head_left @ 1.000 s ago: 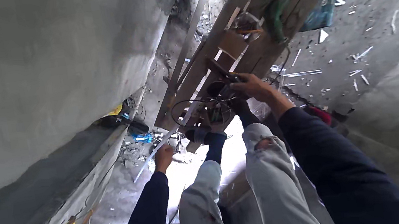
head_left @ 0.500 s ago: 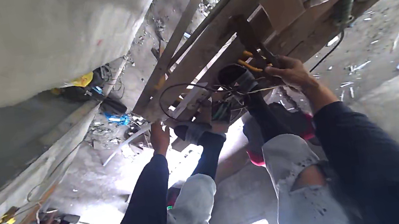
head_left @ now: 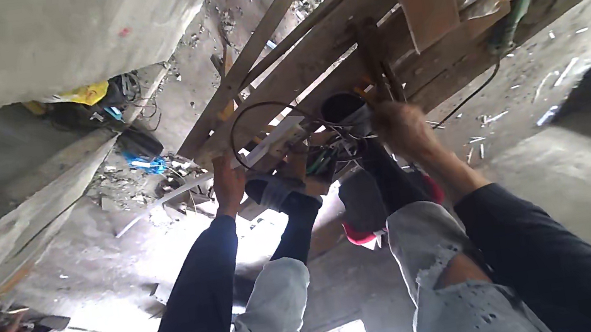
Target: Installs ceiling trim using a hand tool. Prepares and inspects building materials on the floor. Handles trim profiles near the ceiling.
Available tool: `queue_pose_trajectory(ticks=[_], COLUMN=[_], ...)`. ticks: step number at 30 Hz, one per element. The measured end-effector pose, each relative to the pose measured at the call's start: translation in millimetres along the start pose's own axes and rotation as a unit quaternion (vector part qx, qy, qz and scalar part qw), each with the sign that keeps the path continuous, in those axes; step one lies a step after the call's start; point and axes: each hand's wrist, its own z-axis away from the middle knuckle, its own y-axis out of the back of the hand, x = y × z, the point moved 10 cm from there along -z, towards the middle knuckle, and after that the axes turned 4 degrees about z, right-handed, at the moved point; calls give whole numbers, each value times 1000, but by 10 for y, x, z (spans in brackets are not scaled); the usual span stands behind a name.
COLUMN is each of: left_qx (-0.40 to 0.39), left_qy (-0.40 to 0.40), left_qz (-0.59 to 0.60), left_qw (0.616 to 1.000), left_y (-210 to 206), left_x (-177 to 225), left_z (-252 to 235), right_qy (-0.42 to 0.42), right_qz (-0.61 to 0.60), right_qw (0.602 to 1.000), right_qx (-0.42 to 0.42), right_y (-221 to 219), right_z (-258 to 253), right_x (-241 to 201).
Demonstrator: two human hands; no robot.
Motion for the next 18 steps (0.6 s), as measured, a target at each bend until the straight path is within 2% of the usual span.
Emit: queue_pose_trajectory(ticks=[1, 2, 4, 5, 7, 8, 11, 14, 16, 18], left_qx=[-6, -51, -98, -105, -108, -109, -110, -107, -108, -121], left_qy=[-16, -1, 28, 29, 15, 12, 14, 16, 15, 16], left_qz=[43, 69, 89, 91, 85, 86, 96, 89, 76, 66], left_qw=[999, 996, 991, 990, 990, 990, 989, 990, 991, 990], left_y=[-199, -344, -449, -443, -405, -398, -415, -434, -409, -413], left_x=[-247, -424, -561, -553, -511, -493, -482, -438, -412, -401], left_z=[-60, -120, -174, -192, -191, -187, -234, -251, -287, -268], right_qy=[30, 51, 68, 41, -32, -75, -195, -300, -320, -314], right_qz=[-19, -42, -106, -132, -145, -144, -226, -382, -418, -365], right_qw=[997, 988, 962, 950, 934, 936, 936, 868, 845, 872], right_qx=[-72, -142, -242, -279, -324, -312, -185, -106, -90, -88], right_y=[-252, -561, -1242, -1544, -1810, -1853, -1928, -2060, -2138, -2181], right_z=[43, 110, 299, 370, 435, 400, 170, 225, 255, 175], right_x=[-169, -311, -454, -495, -701, -746, -716, -749, -772, -692])
